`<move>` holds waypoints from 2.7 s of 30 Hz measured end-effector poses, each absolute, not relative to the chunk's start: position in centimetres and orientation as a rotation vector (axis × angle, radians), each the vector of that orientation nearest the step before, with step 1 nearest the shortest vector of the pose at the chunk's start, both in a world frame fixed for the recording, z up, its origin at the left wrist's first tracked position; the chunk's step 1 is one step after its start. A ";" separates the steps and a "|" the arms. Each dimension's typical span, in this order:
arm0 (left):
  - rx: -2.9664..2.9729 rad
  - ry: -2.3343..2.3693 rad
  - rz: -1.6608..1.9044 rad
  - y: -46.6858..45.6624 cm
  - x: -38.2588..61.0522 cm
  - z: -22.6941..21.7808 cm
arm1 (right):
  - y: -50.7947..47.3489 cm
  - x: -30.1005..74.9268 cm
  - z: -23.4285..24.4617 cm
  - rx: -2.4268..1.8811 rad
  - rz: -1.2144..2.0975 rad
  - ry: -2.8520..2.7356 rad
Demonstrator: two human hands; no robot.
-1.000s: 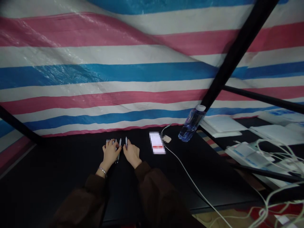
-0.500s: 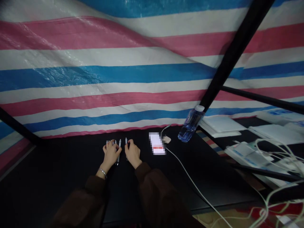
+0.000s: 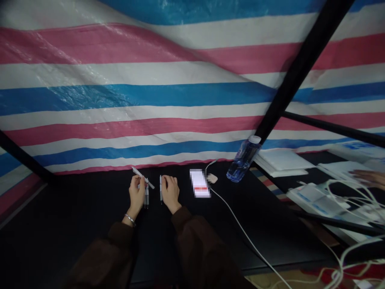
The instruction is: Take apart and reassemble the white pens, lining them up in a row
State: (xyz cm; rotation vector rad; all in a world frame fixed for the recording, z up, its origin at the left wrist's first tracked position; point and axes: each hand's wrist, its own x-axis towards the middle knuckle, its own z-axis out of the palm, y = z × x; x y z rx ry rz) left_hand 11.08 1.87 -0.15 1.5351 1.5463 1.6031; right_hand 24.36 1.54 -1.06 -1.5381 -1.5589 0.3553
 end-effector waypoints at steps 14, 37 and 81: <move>1.438 1.211 1.635 1.6 11.5 0.2 | 2.3 24.3 -2.6 -1.265 0.260 -1.844; 1.197 1.149 1.680 2.4 11.5 -0.4 | 2.2 24.1 -2.5 -1.224 0.139 -1.755; 2.296 1.689 1.338 2.1 10.4 -1.0 | 2.7 24.2 -3.1 -1.141 0.166 -1.762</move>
